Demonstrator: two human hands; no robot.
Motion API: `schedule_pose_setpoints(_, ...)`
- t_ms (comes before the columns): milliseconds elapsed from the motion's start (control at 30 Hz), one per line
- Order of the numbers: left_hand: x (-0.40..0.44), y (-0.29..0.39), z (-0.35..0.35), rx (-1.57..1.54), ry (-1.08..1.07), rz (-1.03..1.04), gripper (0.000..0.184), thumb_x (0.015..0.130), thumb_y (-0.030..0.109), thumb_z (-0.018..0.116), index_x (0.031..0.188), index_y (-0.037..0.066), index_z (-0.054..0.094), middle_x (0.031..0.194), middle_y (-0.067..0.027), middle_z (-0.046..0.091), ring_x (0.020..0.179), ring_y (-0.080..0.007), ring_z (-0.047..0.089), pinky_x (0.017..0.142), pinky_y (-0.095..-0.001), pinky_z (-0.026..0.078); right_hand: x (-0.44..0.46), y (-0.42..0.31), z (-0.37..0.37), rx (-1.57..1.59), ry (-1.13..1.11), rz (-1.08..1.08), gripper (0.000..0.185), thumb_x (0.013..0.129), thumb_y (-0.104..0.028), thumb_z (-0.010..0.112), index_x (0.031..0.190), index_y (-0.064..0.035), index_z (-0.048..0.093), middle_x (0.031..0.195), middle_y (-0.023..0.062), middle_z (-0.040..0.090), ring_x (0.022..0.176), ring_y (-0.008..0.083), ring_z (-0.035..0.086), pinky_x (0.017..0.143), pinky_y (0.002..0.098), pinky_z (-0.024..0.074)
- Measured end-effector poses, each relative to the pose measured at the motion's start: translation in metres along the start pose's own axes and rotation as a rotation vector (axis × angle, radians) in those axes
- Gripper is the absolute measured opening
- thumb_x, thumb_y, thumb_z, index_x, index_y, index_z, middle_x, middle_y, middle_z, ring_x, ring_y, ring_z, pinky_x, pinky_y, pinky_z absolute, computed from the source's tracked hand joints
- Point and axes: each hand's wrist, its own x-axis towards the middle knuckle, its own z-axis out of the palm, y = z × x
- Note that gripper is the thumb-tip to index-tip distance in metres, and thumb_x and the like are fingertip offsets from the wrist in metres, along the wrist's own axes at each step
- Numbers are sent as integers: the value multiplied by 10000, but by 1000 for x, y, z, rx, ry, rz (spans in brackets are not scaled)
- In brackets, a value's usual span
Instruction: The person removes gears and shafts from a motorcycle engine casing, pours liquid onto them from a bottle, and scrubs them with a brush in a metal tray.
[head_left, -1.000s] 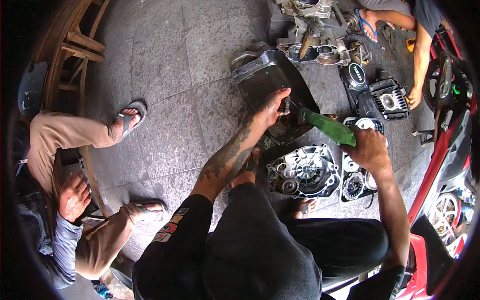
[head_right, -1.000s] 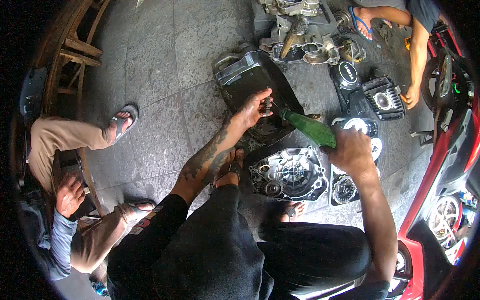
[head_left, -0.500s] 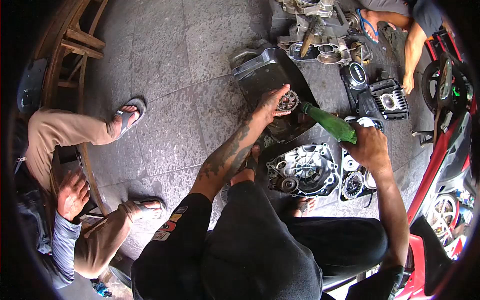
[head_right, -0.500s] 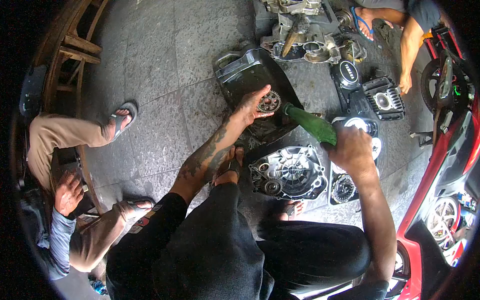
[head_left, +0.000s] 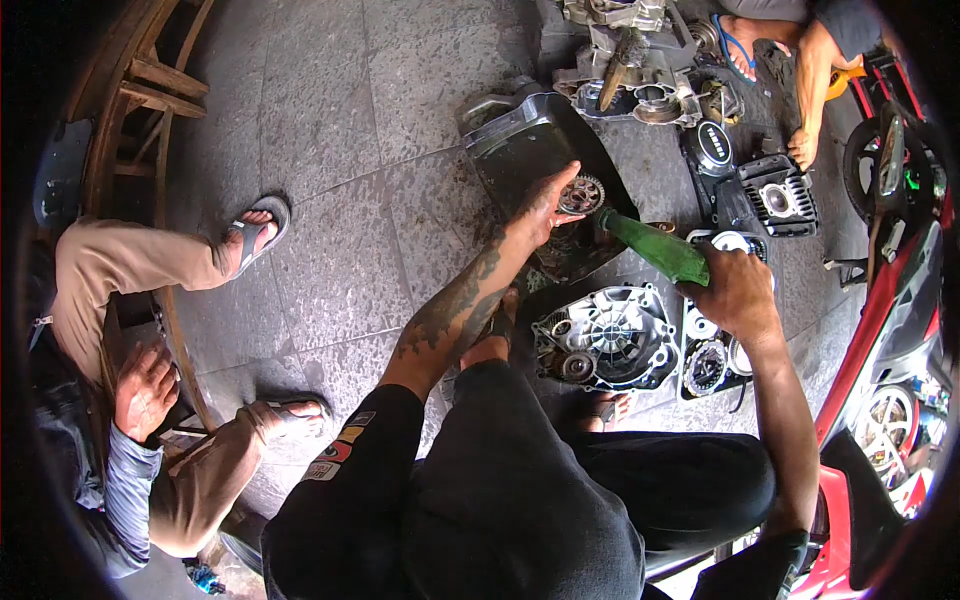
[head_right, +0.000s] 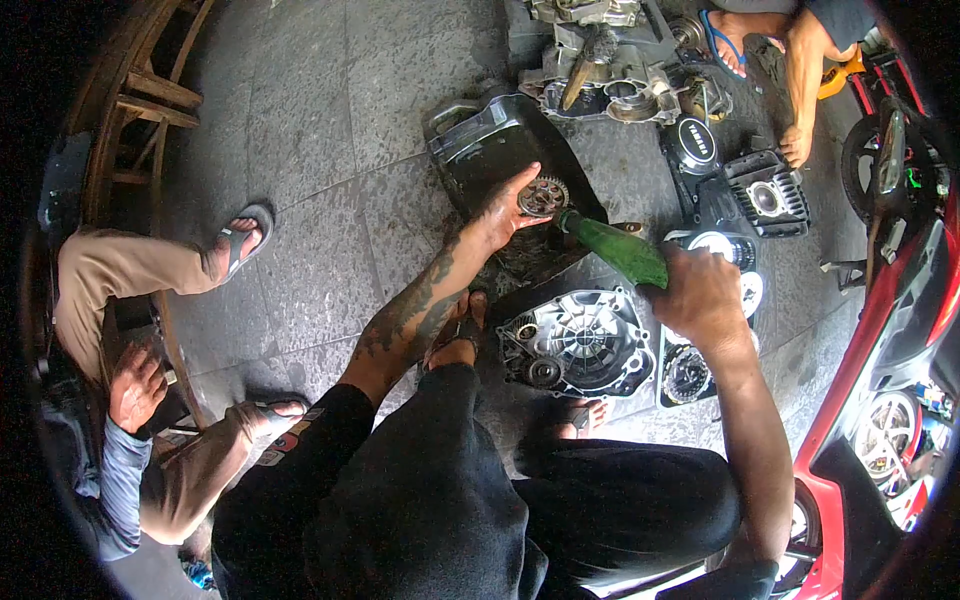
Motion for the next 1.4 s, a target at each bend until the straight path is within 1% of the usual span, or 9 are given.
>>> schedule_pose_setpoints(133, -2, 1, 0, 29, 25, 12, 552, 844, 522, 618, 1200, 110, 529, 1073, -66, 629, 988, -176, 624, 905, -422, 497, 0, 2, 3, 7, 30, -4, 373, 714, -312, 731, 983, -69, 643, 808, 190, 672, 786, 378, 655, 725, 468, 520)
schedule_pose_setpoints(233, -1, 0, -2, 47, 12, -6, 563, 839, 536, 615, 1194, 107, 533, 1071, -58, 631, 1003, -169, 618, 910, -405, 493, 1, 1, 2, 13, 20, 5, 380, 713, -310, 730, 998, -74, 644, 806, 189, 673, 787, 376, 657, 729, 468, 521)
schedule_pose_setpoints(467, -1, -4, -3, 85, 0, 11, 526, 853, 526, 602, 1170, 110, 551, 1065, -49, 640, 1008, -161, 615, 909, -390, 493, 1, 0, 3, -8, 4, 6, 387, 706, -310, 735, 1009, -85, 647, 804, 187, 673, 787, 377, 658, 725, 471, 524)
schedule_pose_setpoints(767, 5, -9, -5, 50, 24, 11, 489, 877, 499, 575, 1157, 98, 566, 1082, -63, 639, 1018, -176, 618, 890, -415, 509, -1, -3, -3, 29, -15, -26, 369, 706, -301, 741, 1000, -94, 658, 793, 184, 672, 782, 376, 658, 717, 473, 522)
schedule_pose_setpoints(867, 11, -12, -10, -23, 8, 19, 505, 902, 501, 525, 1175, 78, 561, 1104, -89, 638, 1006, -209, 634, 876, -425, 524, -2, -2, 0, 22, -23, -27, 351, 706, -298, 743, 982, -98, 665, 792, 182, 673, 782, 370, 660, 719, 468, 522)
schedule_pose_setpoints(933, 8, -10, -12, -57, -95, 3, 535, 920, 507, 476, 1198, 56, 548, 1127, -122, 631, 995, -276, 644, 876, -443, 529, -2, -2, 0, 18, -49, -26, 343, 705, -298, 744, 975, -100, 669, 794, 179, 673, 782, 367, 660, 721, 465, 522)
schedule_pose_setpoints(967, 6, -9, -9, -103, -70, -2, 556, 936, 502, 437, 1221, 32, 523, 1136, -147, 624, 999, -340, 639, 890, -460, 522, -1, -2, -2, 3, -68, -15, 340, 705, -300, 745, 973, -104, 671, 796, 175, 675, 787, 365, 660, 727, 462, 522)
schedule_pose_setpoints(1067, 1, -5, -8, -132, -114, 15, 558, 945, 485, 414, 1234, 16, 505, 1143, -162, 616, 1019, -365, 624, 909, -463, 513, -1, -5, -6, 1, -75, 6, 341, 705, -304, 745, 976, -110, 672, 804, 170, 677, 798, 360, 661, 736, 459, 522)
schedule_pose_setpoints(1400, 3, -7, -7, -194, -95, -4, 538, 947, 456, 399, 1237, 15, 502, 1155, -168, 607, 1042, -362, 612, 953, -493, 478, -1, -3, -1, -19, -44, 32, 367, 714, -328, 740, 994, -106, 662, 826, 175, 679, 824, 356, 661, 748, 463, 518)
